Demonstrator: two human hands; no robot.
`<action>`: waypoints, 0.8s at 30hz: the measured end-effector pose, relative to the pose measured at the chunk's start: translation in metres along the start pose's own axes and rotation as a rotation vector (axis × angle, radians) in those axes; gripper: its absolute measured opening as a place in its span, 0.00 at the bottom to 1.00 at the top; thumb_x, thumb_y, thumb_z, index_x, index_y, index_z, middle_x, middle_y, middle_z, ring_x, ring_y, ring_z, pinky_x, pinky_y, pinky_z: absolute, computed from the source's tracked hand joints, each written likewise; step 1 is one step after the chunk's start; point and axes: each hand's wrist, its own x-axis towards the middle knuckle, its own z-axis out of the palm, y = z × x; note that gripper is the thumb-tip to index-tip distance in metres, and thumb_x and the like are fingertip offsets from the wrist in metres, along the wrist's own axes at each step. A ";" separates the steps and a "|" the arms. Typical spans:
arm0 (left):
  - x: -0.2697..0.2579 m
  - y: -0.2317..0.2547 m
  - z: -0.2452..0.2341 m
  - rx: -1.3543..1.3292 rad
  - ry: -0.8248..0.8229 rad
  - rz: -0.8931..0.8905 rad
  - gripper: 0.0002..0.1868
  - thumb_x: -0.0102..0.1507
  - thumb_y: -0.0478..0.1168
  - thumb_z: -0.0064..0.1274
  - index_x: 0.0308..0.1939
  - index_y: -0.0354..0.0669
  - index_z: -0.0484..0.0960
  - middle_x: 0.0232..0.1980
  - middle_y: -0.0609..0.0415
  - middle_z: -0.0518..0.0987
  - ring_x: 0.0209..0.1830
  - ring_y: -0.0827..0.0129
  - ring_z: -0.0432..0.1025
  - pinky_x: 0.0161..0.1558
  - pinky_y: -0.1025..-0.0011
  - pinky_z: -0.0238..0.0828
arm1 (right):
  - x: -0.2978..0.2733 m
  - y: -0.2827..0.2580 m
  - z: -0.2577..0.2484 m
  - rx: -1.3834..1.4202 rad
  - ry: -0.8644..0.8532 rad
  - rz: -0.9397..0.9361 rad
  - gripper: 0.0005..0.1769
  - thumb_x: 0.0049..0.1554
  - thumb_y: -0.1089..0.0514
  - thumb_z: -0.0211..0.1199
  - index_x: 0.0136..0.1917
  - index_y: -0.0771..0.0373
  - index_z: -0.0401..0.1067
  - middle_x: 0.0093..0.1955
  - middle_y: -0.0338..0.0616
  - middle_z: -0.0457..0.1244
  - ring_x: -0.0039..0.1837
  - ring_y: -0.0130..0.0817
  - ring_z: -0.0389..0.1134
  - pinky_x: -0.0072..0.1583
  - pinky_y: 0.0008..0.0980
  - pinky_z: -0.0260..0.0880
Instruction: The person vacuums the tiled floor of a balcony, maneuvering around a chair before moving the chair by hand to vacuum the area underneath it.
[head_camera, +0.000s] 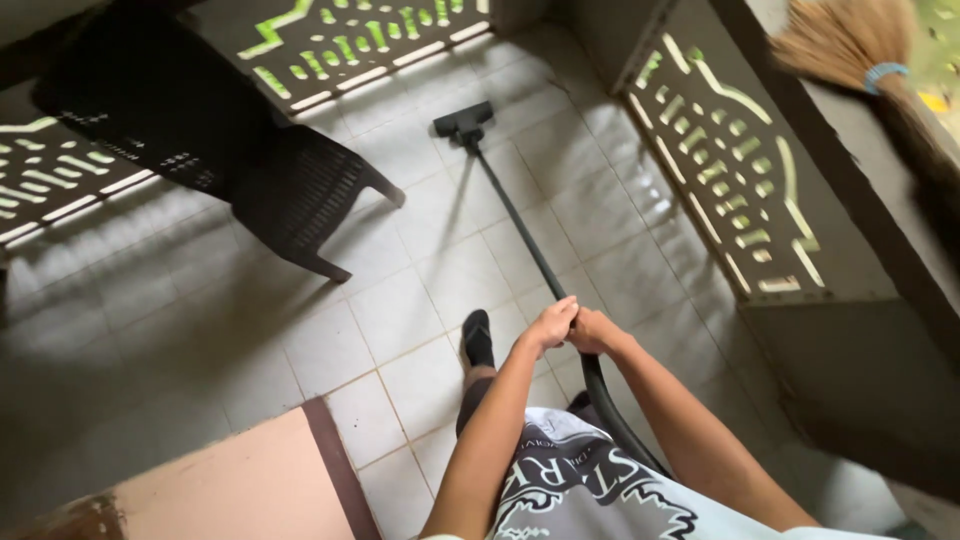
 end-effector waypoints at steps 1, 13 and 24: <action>0.002 -0.015 0.016 0.052 -0.022 -0.039 0.29 0.73 0.58 0.41 0.78 0.59 0.70 0.50 0.46 0.82 0.42 0.62 0.66 0.36 0.62 0.63 | -0.022 0.006 0.011 0.093 0.007 0.067 0.23 0.54 0.42 0.63 0.53 0.61 0.75 0.55 0.59 0.68 0.54 0.59 0.70 0.54 0.50 0.73; -0.042 -0.085 0.162 0.518 -0.464 -0.369 0.22 0.72 0.56 0.37 0.50 0.46 0.78 0.39 0.43 0.85 0.36 0.55 0.83 0.32 0.59 0.72 | -0.252 0.004 0.026 0.007 -0.195 0.272 0.17 0.55 0.48 0.57 0.53 0.53 0.77 0.53 0.51 0.71 0.57 0.52 0.72 0.58 0.47 0.73; -0.044 -0.058 0.136 0.231 -0.280 -0.084 0.35 0.68 0.55 0.43 0.79 0.60 0.57 0.41 0.56 0.80 0.31 0.68 0.72 0.35 0.61 0.68 | -0.215 -0.011 -0.004 -0.188 -0.214 0.290 0.20 0.57 0.55 0.51 0.61 0.55 0.72 0.54 0.48 0.70 0.58 0.47 0.73 0.57 0.45 0.74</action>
